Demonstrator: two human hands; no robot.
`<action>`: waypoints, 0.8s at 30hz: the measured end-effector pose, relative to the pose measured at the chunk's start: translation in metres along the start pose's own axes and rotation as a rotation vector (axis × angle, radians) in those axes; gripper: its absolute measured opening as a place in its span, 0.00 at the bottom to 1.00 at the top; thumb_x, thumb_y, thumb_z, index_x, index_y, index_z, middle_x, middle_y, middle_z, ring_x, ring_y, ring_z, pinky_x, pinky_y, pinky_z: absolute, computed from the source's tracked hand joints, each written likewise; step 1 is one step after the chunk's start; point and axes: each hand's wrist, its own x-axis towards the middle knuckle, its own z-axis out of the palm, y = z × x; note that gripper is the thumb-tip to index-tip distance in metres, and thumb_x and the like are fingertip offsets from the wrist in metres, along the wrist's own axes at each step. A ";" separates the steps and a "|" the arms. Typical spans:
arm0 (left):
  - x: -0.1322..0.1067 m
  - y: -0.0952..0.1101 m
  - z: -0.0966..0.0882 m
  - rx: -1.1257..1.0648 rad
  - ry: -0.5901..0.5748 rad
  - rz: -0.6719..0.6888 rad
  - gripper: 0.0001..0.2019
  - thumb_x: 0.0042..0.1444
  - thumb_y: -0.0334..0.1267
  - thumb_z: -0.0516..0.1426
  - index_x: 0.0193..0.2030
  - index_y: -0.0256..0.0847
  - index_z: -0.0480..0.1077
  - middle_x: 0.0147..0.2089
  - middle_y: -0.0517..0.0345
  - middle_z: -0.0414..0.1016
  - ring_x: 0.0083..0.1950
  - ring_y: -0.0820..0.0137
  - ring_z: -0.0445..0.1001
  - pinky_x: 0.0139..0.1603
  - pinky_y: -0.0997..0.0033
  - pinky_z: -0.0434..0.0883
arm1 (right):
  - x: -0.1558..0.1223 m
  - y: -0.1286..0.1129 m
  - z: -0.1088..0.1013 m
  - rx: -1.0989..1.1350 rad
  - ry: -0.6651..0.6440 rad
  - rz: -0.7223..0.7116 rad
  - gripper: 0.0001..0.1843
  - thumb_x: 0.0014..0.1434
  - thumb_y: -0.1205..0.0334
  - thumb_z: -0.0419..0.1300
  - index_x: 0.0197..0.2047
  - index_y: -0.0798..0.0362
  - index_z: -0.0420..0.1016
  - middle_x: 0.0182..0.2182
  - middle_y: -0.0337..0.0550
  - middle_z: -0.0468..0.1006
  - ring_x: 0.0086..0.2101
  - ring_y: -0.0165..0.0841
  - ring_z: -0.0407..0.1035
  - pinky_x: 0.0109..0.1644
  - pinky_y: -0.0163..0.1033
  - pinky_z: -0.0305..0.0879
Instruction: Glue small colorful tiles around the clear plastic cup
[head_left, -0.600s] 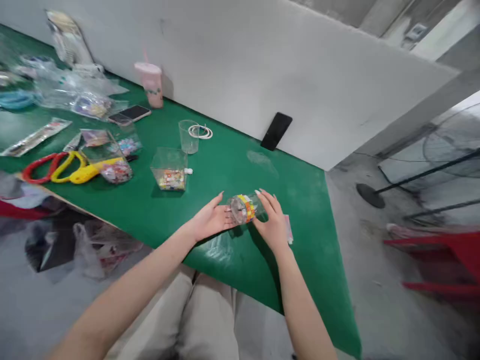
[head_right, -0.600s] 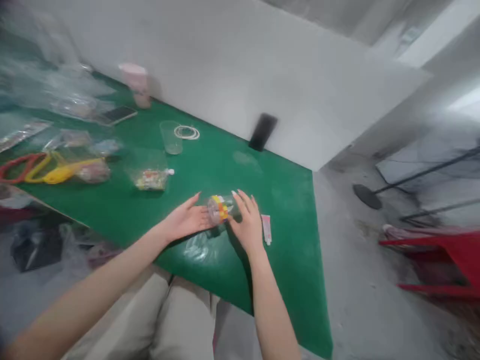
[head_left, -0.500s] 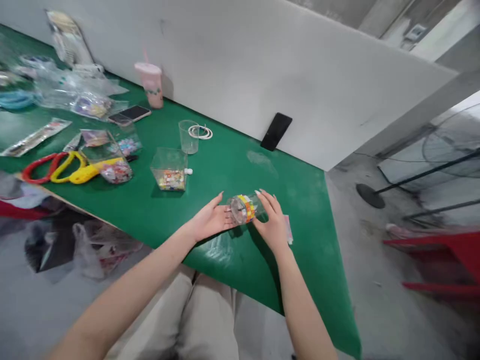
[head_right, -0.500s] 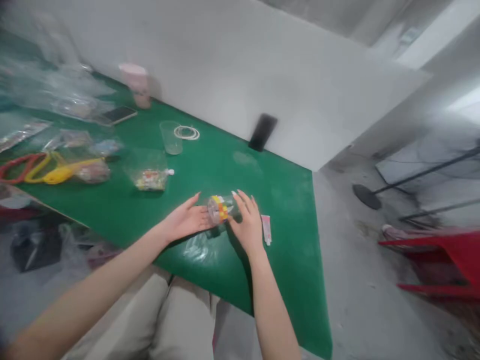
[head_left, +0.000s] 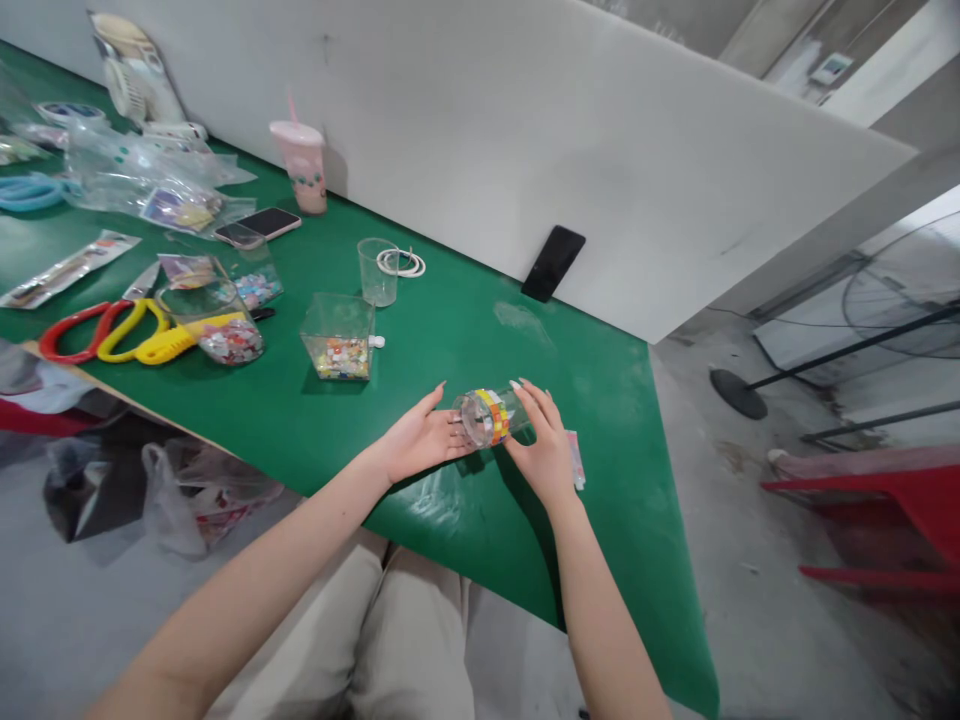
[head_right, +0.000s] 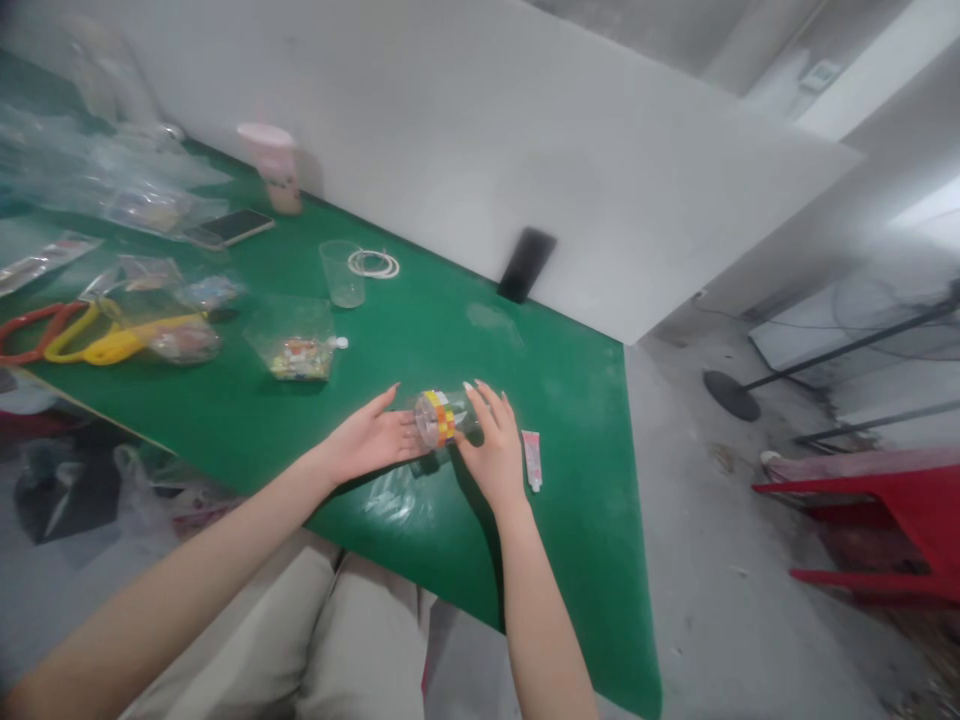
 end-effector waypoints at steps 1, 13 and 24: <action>0.000 0.000 0.000 0.000 -0.007 -0.002 0.33 0.64 0.54 0.40 0.59 0.21 0.58 0.44 0.38 0.77 0.48 0.61 0.75 0.60 0.61 0.57 | 0.000 0.000 0.000 -0.001 -0.002 0.001 0.32 0.54 0.68 0.58 0.62 0.48 0.60 0.59 0.48 0.66 0.60 0.38 0.59 0.66 0.55 0.52; 0.002 -0.001 -0.005 -0.024 -0.022 -0.001 0.33 0.65 0.53 0.41 0.60 0.21 0.56 0.46 0.37 0.76 0.45 0.62 0.76 0.57 0.62 0.60 | 0.000 -0.002 -0.002 -0.014 -0.004 -0.002 0.32 0.53 0.69 0.58 0.62 0.49 0.61 0.59 0.49 0.65 0.59 0.39 0.59 0.66 0.55 0.53; 0.001 -0.001 0.000 -0.010 0.004 -0.003 0.33 0.65 0.53 0.40 0.61 0.20 0.56 0.46 0.36 0.76 0.46 0.62 0.75 0.57 0.62 0.60 | 0.000 -0.002 -0.002 -0.022 0.004 -0.001 0.32 0.54 0.68 0.58 0.62 0.47 0.60 0.59 0.48 0.65 0.59 0.39 0.59 0.65 0.55 0.53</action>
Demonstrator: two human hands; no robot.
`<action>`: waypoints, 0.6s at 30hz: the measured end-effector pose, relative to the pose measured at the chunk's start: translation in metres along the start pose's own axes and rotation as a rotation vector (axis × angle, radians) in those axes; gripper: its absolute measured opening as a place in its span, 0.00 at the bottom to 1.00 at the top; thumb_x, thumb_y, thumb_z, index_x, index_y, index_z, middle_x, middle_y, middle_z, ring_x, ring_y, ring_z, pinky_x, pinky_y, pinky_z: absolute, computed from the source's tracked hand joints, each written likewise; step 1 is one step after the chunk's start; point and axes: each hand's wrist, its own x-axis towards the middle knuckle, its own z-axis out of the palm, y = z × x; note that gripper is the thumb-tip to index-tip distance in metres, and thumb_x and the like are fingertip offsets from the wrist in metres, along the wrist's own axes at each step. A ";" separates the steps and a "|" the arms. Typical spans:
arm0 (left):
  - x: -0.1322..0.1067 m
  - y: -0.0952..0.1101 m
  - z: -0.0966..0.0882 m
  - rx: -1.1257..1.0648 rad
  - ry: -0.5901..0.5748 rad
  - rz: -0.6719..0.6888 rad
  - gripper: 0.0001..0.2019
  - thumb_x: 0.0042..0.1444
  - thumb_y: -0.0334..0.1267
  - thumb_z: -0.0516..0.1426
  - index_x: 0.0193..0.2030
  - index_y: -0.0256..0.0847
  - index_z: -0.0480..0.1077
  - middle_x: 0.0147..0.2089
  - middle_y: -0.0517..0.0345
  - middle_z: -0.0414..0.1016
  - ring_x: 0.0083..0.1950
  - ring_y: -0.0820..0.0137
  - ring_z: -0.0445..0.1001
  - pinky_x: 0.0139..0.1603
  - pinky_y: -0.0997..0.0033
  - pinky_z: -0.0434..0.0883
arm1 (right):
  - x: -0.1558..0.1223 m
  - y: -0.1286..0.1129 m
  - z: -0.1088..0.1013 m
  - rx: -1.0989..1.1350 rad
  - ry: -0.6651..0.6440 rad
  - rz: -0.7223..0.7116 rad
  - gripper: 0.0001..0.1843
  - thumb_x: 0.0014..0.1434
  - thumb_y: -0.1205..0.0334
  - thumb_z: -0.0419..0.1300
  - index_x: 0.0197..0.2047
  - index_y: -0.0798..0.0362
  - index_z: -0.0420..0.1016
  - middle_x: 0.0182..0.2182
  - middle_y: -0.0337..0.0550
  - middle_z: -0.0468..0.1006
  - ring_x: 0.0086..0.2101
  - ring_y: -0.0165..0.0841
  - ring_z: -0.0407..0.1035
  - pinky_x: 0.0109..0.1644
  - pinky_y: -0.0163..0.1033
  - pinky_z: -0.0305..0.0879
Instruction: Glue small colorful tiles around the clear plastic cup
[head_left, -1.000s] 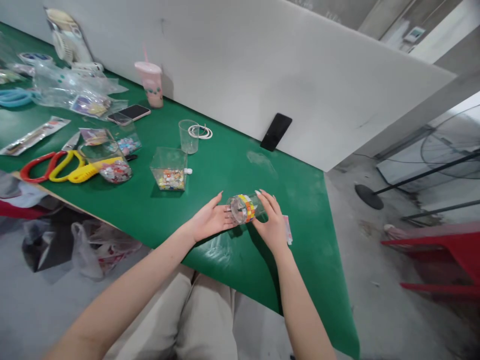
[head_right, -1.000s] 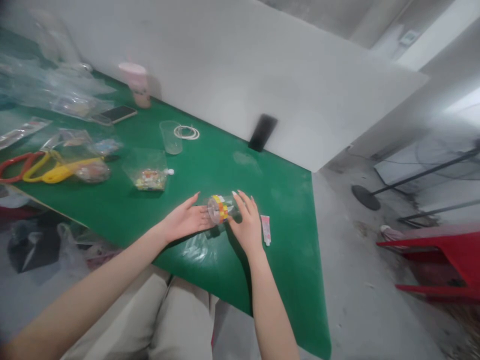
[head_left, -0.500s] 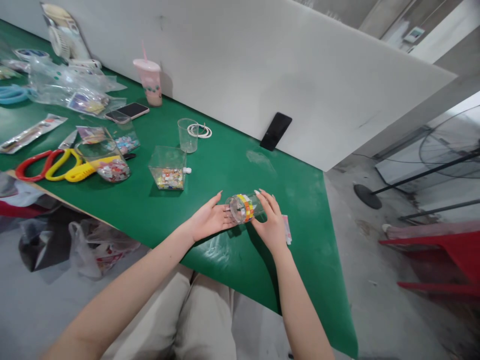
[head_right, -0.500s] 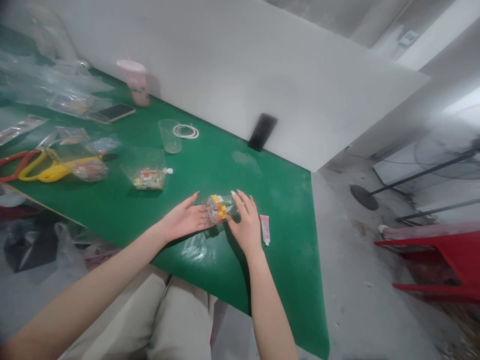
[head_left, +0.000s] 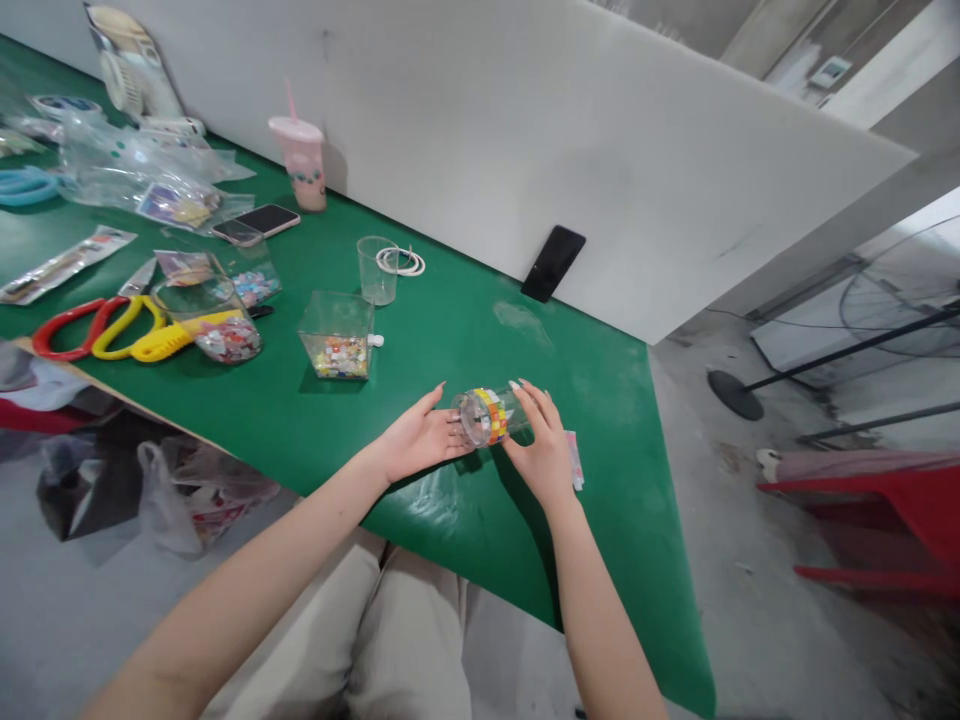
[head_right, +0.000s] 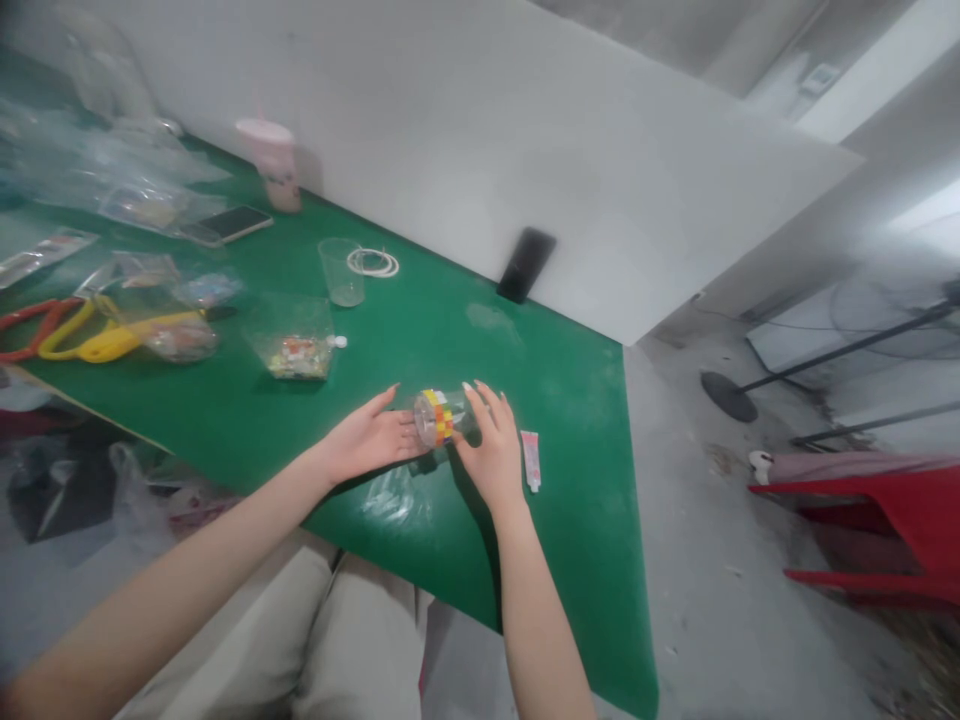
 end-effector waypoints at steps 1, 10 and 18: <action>0.000 0.000 0.000 0.000 0.000 0.002 0.33 0.65 0.53 0.40 0.61 0.20 0.56 0.45 0.37 0.76 0.46 0.62 0.75 0.57 0.62 0.60 | 0.000 0.000 0.000 0.003 -0.001 0.002 0.32 0.54 0.68 0.58 0.62 0.47 0.60 0.59 0.48 0.65 0.59 0.39 0.59 0.65 0.55 0.53; 0.002 0.000 -0.007 0.034 -0.032 0.000 0.34 0.64 0.54 0.40 0.60 0.20 0.57 0.45 0.36 0.76 0.50 0.60 0.73 0.60 0.61 0.57 | 0.000 -0.001 -0.001 0.023 0.002 0.028 0.33 0.53 0.69 0.58 0.62 0.48 0.60 0.58 0.49 0.66 0.59 0.39 0.60 0.65 0.56 0.53; 0.001 0.000 -0.004 0.056 0.019 0.002 0.33 0.64 0.54 0.40 0.62 0.22 0.54 0.47 0.36 0.74 0.52 0.59 0.72 0.62 0.60 0.54 | 0.001 -0.002 -0.003 0.024 0.000 0.075 0.31 0.53 0.69 0.57 0.61 0.47 0.62 0.58 0.48 0.65 0.58 0.39 0.60 0.64 0.54 0.56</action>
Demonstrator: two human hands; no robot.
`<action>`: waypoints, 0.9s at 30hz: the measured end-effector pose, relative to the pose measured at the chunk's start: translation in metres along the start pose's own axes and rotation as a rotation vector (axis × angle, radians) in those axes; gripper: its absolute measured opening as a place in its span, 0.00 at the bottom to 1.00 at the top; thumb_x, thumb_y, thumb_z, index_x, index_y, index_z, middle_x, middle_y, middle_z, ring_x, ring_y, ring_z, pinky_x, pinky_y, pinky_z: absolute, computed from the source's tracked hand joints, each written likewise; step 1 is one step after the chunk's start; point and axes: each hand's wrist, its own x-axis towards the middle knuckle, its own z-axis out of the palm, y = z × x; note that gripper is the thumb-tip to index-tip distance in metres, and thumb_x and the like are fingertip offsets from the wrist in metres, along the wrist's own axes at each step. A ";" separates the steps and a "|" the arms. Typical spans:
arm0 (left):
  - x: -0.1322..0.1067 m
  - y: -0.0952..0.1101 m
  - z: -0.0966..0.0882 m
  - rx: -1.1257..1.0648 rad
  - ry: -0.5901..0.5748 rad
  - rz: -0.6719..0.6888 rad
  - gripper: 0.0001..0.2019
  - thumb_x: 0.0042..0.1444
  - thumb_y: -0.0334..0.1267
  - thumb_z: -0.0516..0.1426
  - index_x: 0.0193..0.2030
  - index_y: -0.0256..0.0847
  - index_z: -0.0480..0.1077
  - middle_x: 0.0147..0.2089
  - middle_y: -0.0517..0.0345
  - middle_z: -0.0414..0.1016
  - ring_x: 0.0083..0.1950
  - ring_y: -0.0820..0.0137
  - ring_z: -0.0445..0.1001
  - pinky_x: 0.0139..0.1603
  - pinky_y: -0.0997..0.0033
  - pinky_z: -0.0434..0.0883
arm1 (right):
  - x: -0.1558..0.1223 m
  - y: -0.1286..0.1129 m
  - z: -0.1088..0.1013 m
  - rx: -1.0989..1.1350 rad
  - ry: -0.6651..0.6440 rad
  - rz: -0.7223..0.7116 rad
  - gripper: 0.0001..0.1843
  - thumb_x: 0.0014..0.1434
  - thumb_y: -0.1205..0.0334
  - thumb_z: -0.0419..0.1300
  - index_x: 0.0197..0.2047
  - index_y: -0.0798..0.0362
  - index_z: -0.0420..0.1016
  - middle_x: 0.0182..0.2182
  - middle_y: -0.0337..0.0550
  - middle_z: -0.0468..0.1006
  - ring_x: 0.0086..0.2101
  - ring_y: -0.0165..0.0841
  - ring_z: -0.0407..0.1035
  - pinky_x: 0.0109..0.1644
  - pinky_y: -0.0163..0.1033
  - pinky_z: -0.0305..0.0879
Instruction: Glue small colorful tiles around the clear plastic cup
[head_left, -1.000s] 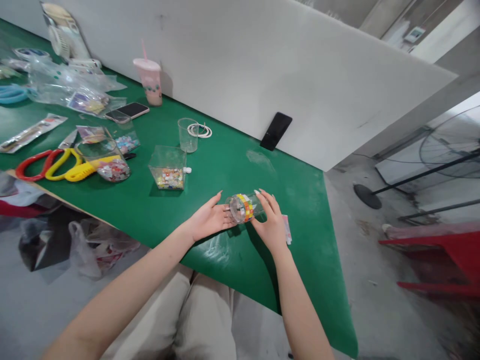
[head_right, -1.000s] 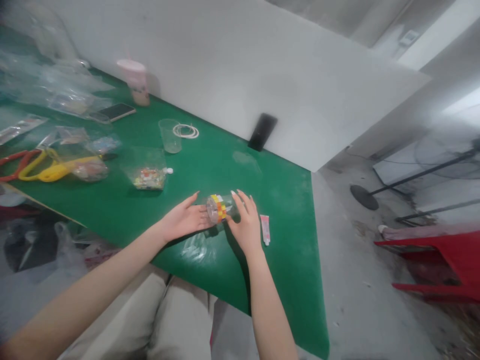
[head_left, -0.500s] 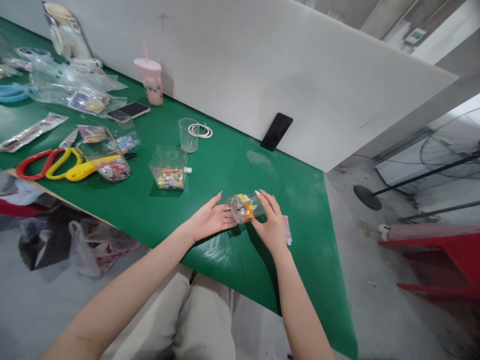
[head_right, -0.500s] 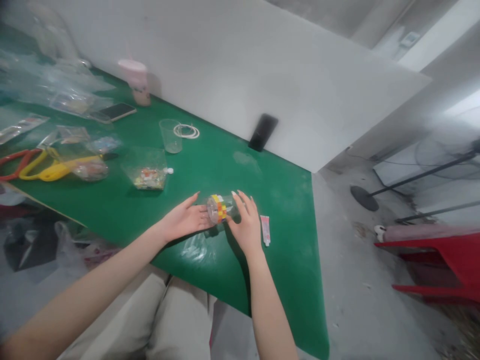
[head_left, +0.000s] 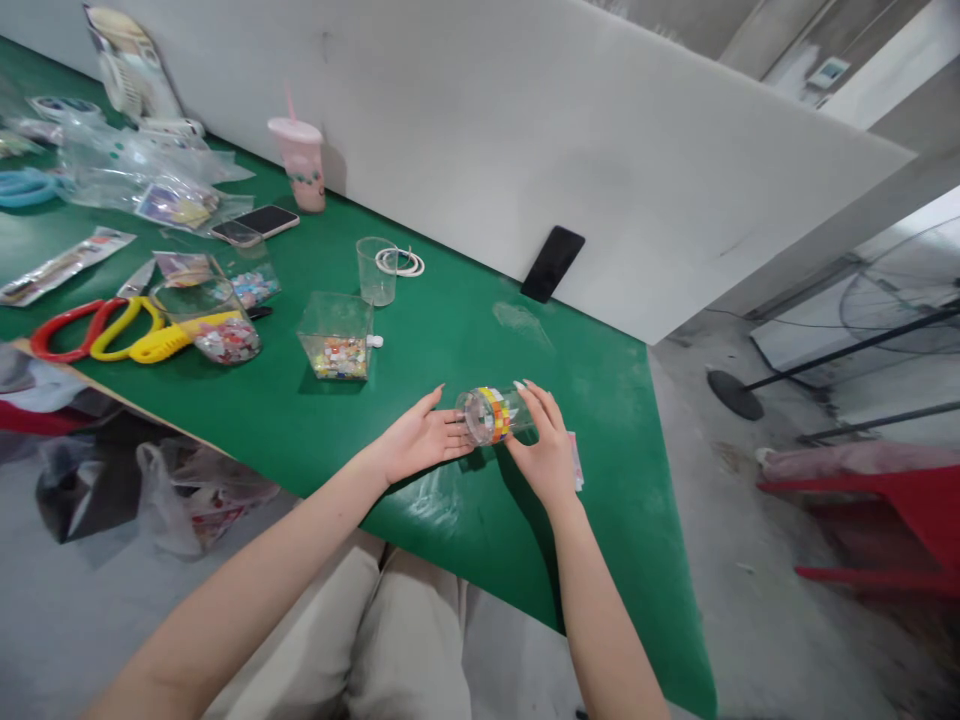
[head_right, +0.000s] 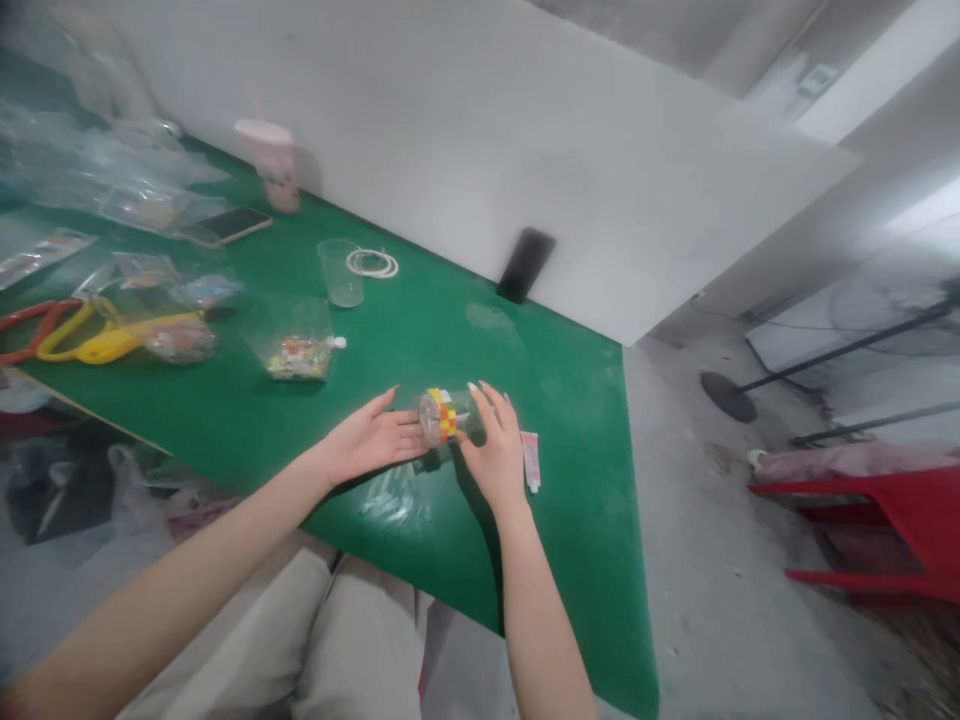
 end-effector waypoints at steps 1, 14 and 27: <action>0.000 0.000 0.001 0.000 0.007 -0.001 0.33 0.64 0.54 0.40 0.62 0.22 0.54 0.47 0.36 0.74 0.51 0.59 0.72 0.62 0.59 0.54 | 0.000 0.000 0.000 -0.001 0.003 0.000 0.31 0.53 0.69 0.57 0.61 0.47 0.62 0.58 0.48 0.66 0.58 0.39 0.61 0.64 0.54 0.56; 0.002 0.000 -0.002 0.006 0.007 0.003 0.31 0.65 0.52 0.41 0.62 0.23 0.53 0.45 0.38 0.76 0.47 0.61 0.75 0.60 0.61 0.57 | -0.001 -0.001 0.000 0.005 0.008 -0.028 0.32 0.53 0.70 0.57 0.61 0.48 0.62 0.58 0.49 0.66 0.58 0.39 0.61 0.64 0.55 0.55; 0.002 -0.001 -0.003 -0.002 0.015 0.007 0.32 0.65 0.52 0.41 0.64 0.22 0.51 0.46 0.37 0.76 0.48 0.61 0.75 0.60 0.60 0.56 | -0.001 0.001 0.001 -0.043 -0.007 -0.059 0.32 0.54 0.70 0.57 0.62 0.49 0.61 0.58 0.49 0.65 0.59 0.39 0.59 0.65 0.55 0.55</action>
